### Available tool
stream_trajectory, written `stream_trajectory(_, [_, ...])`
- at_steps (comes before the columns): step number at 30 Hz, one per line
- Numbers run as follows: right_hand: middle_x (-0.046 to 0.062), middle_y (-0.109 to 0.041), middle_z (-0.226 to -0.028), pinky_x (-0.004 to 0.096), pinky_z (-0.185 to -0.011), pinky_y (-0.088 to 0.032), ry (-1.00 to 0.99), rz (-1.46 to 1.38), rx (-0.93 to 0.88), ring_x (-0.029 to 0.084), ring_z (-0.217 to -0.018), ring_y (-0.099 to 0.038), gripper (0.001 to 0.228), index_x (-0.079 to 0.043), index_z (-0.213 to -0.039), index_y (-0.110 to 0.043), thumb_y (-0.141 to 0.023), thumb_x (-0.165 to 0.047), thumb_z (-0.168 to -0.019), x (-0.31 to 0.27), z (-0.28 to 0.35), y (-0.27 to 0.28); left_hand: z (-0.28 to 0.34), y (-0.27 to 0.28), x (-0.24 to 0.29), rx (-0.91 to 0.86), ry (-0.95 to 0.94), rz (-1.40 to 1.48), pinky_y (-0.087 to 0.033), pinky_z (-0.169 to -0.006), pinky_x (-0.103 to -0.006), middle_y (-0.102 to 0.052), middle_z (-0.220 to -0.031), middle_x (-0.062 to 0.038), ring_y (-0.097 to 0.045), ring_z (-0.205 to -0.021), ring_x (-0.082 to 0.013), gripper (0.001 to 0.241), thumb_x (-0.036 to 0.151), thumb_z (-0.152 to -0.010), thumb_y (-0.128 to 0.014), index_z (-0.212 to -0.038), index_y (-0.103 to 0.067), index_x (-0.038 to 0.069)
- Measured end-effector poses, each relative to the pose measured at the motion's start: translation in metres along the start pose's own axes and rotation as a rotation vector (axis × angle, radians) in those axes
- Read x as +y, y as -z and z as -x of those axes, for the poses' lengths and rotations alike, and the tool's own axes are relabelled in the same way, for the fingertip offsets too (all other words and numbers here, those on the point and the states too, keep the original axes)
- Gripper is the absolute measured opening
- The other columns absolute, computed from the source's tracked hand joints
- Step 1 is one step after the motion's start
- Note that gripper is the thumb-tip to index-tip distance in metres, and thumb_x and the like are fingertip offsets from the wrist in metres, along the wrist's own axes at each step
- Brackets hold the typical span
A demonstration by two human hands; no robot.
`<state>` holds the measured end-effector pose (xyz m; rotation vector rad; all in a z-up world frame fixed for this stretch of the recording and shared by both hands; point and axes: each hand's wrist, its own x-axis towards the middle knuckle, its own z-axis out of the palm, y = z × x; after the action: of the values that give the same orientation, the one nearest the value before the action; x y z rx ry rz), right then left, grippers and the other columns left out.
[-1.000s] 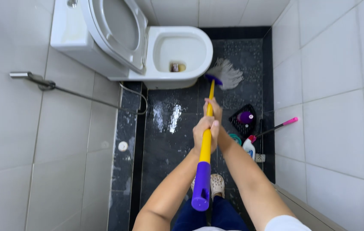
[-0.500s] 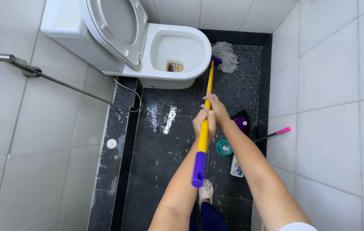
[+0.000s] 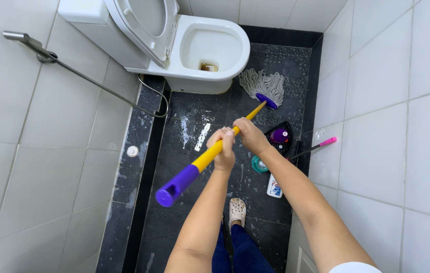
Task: The person mops the bathroom floor using a yellow and purple mop, moving around the toilet and sink. They then rinse the mop head in a white bucket and wash their hands at the sink.
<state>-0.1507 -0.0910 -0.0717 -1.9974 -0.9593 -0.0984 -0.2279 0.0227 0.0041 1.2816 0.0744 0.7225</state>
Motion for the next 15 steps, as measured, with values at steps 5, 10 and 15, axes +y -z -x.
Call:
stream_trajectory(5, [0.016, -0.061, -0.102, 0.042, -0.087, -0.052, 0.016, -0.048, 0.065, 0.038, -0.097, -0.061, 0.027, -0.005, -0.110, -0.054, -0.066, -0.001, -0.086, 0.005, 0.027, 0.006, 0.033, -0.031, 0.017, 0.070, 0.043, 0.030, -0.046, -0.070, -0.0299, -0.055, -0.071, -0.004, -0.052, -0.069, -0.0127, 0.026, 0.001, -0.097, -0.056, -0.072, -0.049, 0.004])
stream_trajectory(10, [0.012, -0.063, -0.092, 0.035, -0.074, -0.052, -0.441, -0.196, 0.054, 0.029, -0.084, -0.065, 0.010, -0.007, -0.096, -0.059, -0.062, -0.003, -0.087, 0.064, 0.065, -0.002, 0.065, -0.058, 0.053, 0.056, 0.085, -0.313, -0.043, -0.059, -0.0276, -0.058, -0.069, 0.000, -0.055, -0.062, -0.0102, 0.023, 0.004, -0.098, -0.057, -0.075, -0.057, 0.003])
stream_trajectory(15, [0.013, -0.061, -0.091, 0.032, -0.076, -0.050, -0.327, -0.045, 0.122, 0.027, -0.084, -0.063, 0.009, -0.003, -0.094, -0.059, -0.061, -0.002, -0.086, 0.054, 0.076, 0.040, 0.071, -0.076, 0.060, -0.128, 0.127, -0.075, -0.040, -0.061, -0.0240, -0.051, -0.071, 0.001, -0.045, -0.067, -0.0038, 0.025, 0.004, -0.098, -0.062, -0.076, -0.050, 0.004])
